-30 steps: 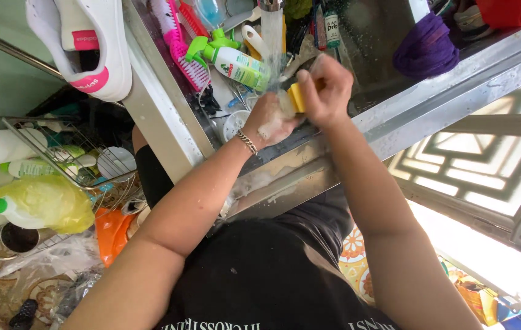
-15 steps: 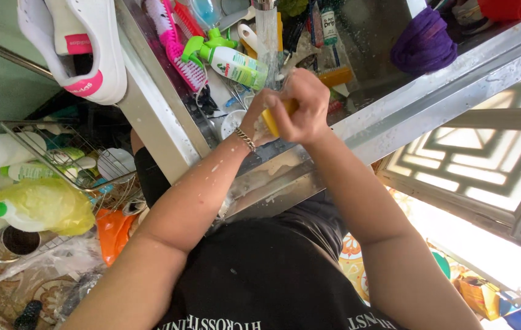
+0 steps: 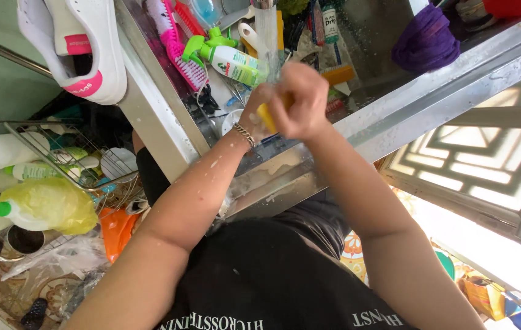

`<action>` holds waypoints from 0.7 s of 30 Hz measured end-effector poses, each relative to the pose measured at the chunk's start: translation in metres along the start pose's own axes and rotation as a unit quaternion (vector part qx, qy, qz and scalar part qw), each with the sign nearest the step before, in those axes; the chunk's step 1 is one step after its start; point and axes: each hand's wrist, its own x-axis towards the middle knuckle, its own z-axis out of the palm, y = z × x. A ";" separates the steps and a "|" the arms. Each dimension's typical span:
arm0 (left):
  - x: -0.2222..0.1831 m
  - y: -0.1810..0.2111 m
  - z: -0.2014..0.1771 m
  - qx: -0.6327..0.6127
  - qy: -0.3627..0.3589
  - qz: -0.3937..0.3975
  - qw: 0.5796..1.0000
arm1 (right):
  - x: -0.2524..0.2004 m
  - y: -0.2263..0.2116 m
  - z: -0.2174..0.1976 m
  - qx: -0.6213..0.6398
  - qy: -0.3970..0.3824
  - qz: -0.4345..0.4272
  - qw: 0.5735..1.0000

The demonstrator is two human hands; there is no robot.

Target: Cleaning white sneakers in a sink using a brush and soap

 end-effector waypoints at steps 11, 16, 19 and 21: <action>0.001 -0.009 -0.009 -0.004 0.025 0.006 1.000 | -0.014 0.068 0.006 0.074 0.024 -0.086 0.993; 0.047 0.007 -0.030 0.008 0.000 -0.217 0.976 | -0.007 0.139 -0.065 -0.172 0.111 0.194 0.959; 0.103 -0.028 -0.035 -0.581 0.191 -0.354 0.708 | -0.007 0.136 -0.072 -0.110 0.186 0.280 0.935; 0.116 -0.026 -0.045 -0.273 0.120 -0.324 0.898 | 0.001 0.129 -0.066 -0.029 0.233 0.339 0.911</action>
